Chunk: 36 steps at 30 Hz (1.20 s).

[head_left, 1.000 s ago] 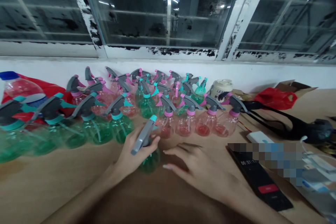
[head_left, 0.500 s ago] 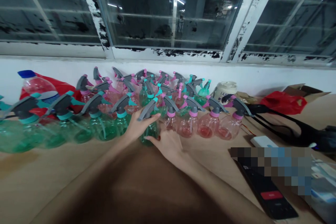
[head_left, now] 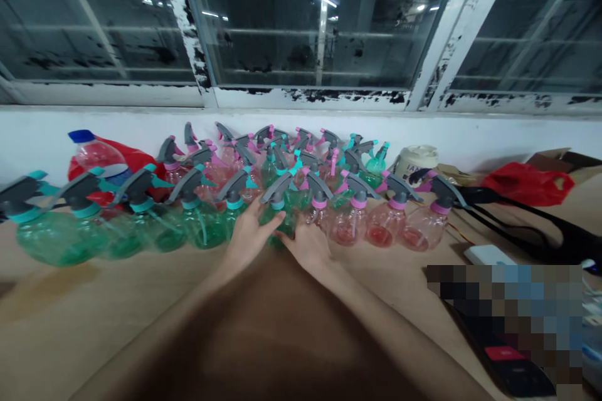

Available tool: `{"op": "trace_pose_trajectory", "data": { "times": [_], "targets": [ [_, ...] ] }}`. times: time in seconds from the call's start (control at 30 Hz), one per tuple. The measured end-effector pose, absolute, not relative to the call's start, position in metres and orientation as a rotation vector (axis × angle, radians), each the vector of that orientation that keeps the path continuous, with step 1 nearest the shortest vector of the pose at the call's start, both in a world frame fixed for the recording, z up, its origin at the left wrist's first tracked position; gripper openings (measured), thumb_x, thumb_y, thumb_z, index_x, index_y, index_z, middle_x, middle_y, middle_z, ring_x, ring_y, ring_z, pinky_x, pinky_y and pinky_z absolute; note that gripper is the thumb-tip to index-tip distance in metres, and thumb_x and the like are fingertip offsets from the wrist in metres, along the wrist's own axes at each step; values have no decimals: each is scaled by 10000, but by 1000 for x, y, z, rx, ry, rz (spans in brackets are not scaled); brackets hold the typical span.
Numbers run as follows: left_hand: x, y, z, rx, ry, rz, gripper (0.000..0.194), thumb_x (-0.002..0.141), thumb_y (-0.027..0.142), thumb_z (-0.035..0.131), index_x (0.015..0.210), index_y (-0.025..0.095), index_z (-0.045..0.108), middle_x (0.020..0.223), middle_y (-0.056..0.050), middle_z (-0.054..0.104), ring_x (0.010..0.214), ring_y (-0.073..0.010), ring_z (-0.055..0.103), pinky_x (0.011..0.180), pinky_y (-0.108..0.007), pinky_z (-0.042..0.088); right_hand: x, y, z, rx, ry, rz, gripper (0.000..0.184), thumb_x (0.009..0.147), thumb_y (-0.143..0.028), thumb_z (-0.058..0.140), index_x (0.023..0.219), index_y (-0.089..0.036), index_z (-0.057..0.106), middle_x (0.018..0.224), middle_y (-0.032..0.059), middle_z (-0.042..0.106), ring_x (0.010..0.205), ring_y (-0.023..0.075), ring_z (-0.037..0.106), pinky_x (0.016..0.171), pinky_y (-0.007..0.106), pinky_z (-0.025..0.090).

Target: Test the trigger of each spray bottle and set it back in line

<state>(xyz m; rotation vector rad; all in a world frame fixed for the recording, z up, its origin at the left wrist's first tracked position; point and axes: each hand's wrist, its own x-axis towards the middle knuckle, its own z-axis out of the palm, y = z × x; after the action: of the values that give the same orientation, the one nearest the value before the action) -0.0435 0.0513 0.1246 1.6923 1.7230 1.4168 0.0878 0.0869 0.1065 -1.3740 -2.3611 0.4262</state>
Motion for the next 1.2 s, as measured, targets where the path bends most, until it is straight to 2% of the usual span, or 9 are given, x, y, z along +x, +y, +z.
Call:
{"op": "trace_pose_trajectory", "data": {
  "times": [0.17, 0.3, 0.47, 0.6, 0.67, 0.77, 0.97, 1.1, 1.2],
  "targets": [
    [-44, 14, 127, 1735, 1769, 1332, 532, 835, 348, 532, 1321, 235, 349, 1392, -95, 421, 1280, -226, 392, 1068, -453, 298, 94, 81, 111, -1322, -2378, 464, 651, 852, -527, 442, 1334, -100, 348, 782, 137, 707, 778, 302, 677, 674, 396, 489],
    [-40, -9, 133, 1665, 1924, 1329, 448, 833, 358, 534, 1246, 233, 418, 1287, -103, 505, 1170, -250, 505, 943, -460, 446, 118, 64, 118, -1250, -2353, 528, 637, 860, -466, 466, 1376, -144, 278, 711, 55, 701, 684, 241, 672, 617, 335, 493],
    [-15, -6, 139, 1848, 1952, 1168, 287, 857, 316, 499, 1130, 228, 486, 1133, -78, 594, 1010, -231, 606, 864, -424, 496, 165, 41, 123, -1129, -2195, 701, 534, 839, -482, 472, 1263, -160, 433, 696, 24, 682, 606, 198, 633, 541, 298, 473],
    [22, 27, 139, 2086, 2095, 1001, 469, 854, 299, 498, 1272, 149, 348, 1208, -144, 556, 1130, -248, 536, 931, -398, 446, 201, 21, 123, -1165, -2096, 776, 452, 819, -474, 506, 1176, -197, 524, 667, 1, 660, 523, 163, 599, 502, 277, 455],
    [38, 48, 138, 2076, 2177, 962, 497, 834, 292, 527, 1256, 84, 366, 1235, -203, 525, 1172, -297, 494, 947, -417, 420, 217, 9, 121, -1178, -2031, 839, 433, 814, -473, 516, 1153, -205, 545, 653, -5, 650, 513, 152, 595, 486, 260, 456],
    [51, 74, 136, 2014, 2285, 908, 434, 835, 288, 524, 1168, 22, 441, 1116, -249, 577, 1077, -352, 555, 867, -440, 450, 239, -11, 117, -1173, -1972, 915, 366, 824, -461, 509, 1088, -221, 587, 648, -9, 650, 512, 135, 595, 458, 223, 459],
    [45, 87, 137, 1963, 2284, 804, 390, 827, 332, 519, 1081, 37, 492, 1030, -247, 608, 953, -357, 610, 794, -439, 463, 264, -27, 106, -1239, -1809, 939, 299, 811, -475, 516, 944, -242, 650, 595, -16, 635, 460, 123, 559, 399, 203, 431],
    [36, 68, 148, 2040, 2012, 729, 361, 771, 326, 576, 1060, 114, 534, 1027, -155, 638, 957, -298, 609, 822, -397, 462, 265, -11, 95, -1279, -1855, 938, 322, 831, -468, 496, 979, -223, 642, 690, 14, 671, 495, 135, 583, 452, 233, 474],
    [32, 43, 151, 2106, 1754, 687, 355, 766, 300, 585, 1100, 192, 534, 1082, -67, 636, 995, -230, 601, 853, -336, 460, 254, 7, 84, -1248, -1941, 814, 386, 774, -478, 572, 1065, -227, 608, 932, 64, 687, 806, 225, 653, 691, 343, 534]
  ]
}}
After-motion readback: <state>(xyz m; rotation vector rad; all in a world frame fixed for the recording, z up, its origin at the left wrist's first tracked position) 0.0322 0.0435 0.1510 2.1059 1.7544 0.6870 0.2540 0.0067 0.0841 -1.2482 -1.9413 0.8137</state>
